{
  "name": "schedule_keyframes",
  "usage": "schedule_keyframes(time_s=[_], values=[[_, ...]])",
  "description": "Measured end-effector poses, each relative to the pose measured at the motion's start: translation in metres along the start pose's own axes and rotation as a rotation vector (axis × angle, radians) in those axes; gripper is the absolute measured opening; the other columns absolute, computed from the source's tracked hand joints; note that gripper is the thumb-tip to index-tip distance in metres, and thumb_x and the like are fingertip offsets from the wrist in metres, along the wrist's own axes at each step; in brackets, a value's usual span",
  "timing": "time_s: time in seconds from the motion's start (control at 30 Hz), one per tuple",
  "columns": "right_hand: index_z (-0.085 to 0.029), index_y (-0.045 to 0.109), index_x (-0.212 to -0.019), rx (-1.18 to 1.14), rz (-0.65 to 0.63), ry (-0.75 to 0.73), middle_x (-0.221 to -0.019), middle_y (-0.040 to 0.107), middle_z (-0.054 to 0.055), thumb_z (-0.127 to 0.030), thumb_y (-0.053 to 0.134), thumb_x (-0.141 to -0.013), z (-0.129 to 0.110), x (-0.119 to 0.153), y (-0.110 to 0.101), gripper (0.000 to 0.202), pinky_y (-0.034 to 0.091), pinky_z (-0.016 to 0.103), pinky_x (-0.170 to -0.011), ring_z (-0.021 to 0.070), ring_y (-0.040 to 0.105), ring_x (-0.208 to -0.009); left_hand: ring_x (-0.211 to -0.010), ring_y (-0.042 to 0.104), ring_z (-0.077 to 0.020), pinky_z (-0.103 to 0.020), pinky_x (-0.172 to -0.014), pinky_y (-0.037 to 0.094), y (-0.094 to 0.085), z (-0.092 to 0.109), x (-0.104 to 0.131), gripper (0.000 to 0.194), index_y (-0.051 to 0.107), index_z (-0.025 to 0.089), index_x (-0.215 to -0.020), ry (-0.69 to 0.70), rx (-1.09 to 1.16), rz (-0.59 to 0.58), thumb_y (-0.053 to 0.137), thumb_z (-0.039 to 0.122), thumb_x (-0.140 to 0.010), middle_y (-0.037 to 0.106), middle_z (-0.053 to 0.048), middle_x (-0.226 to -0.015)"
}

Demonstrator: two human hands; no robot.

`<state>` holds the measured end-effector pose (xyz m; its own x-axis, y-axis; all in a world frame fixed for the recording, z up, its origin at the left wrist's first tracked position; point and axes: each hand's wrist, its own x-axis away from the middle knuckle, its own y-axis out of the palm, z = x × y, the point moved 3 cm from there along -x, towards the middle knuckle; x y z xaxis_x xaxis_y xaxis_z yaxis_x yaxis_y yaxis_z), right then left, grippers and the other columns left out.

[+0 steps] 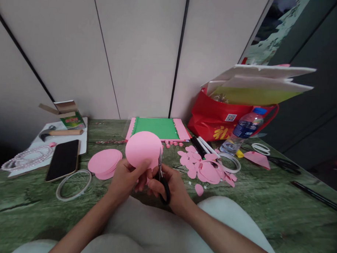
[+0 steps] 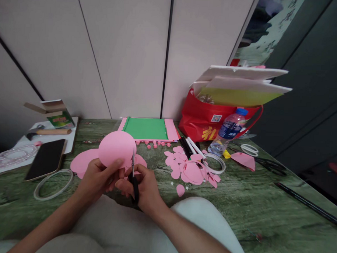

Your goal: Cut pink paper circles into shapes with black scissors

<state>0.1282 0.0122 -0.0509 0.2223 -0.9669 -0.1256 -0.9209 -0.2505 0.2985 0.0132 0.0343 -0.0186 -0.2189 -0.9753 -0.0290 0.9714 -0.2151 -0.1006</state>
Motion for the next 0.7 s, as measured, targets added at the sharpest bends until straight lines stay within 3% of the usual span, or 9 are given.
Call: schedule_keyframes(time_s=[0.23, 0.43, 0.7], values=[[-0.019, 0.047, -0.077, 0.048, 0.004, -0.012, -0.057, 0.049, -0.005, -0.037, 0.071, -0.062, -0.004, 0.000, 0.000, 0.033, 0.029, 0.020, -0.044, 0.0078, 0.039, -0.047, -0.030, 0.030, -0.0036, -0.017, -0.031, 0.019, -0.004, -0.002, -0.001, 0.037, 0.051, 0.013, -0.042, -0.018, -0.089, 0.110, 0.065, 0.037, -0.066, 0.038, 0.005, -0.030], [-0.019, 0.047, -0.077, 0.010, 0.061, -0.011, -0.064, 0.047, -0.005, -0.031, 0.077, -0.054, -0.014, 0.001, -0.002, 0.040, 0.030, 0.021, -0.051, 0.0088, 0.040, -0.056, -0.032, 0.027, -0.0035, -0.017, -0.032, 0.018, -0.004, -0.001, -0.001, 0.033, 0.050, 0.013, -0.045, -0.042, -0.106, 0.103, 0.066, 0.036, -0.063, 0.037, 0.007, -0.033], [-0.019, 0.047, -0.075, 0.032, 0.060, -0.020, -0.056, 0.043, -0.007, -0.036, 0.076, -0.055, -0.015, 0.002, -0.002, 0.040, 0.027, 0.021, -0.047, 0.0082, 0.034, -0.051, -0.033, 0.027, -0.0036, -0.018, -0.034, 0.017, -0.004, 0.001, -0.001, 0.038, 0.046, 0.014, -0.041, -0.008, -0.093, 0.091, 0.066, 0.037, -0.064, 0.036, 0.006, -0.033]])
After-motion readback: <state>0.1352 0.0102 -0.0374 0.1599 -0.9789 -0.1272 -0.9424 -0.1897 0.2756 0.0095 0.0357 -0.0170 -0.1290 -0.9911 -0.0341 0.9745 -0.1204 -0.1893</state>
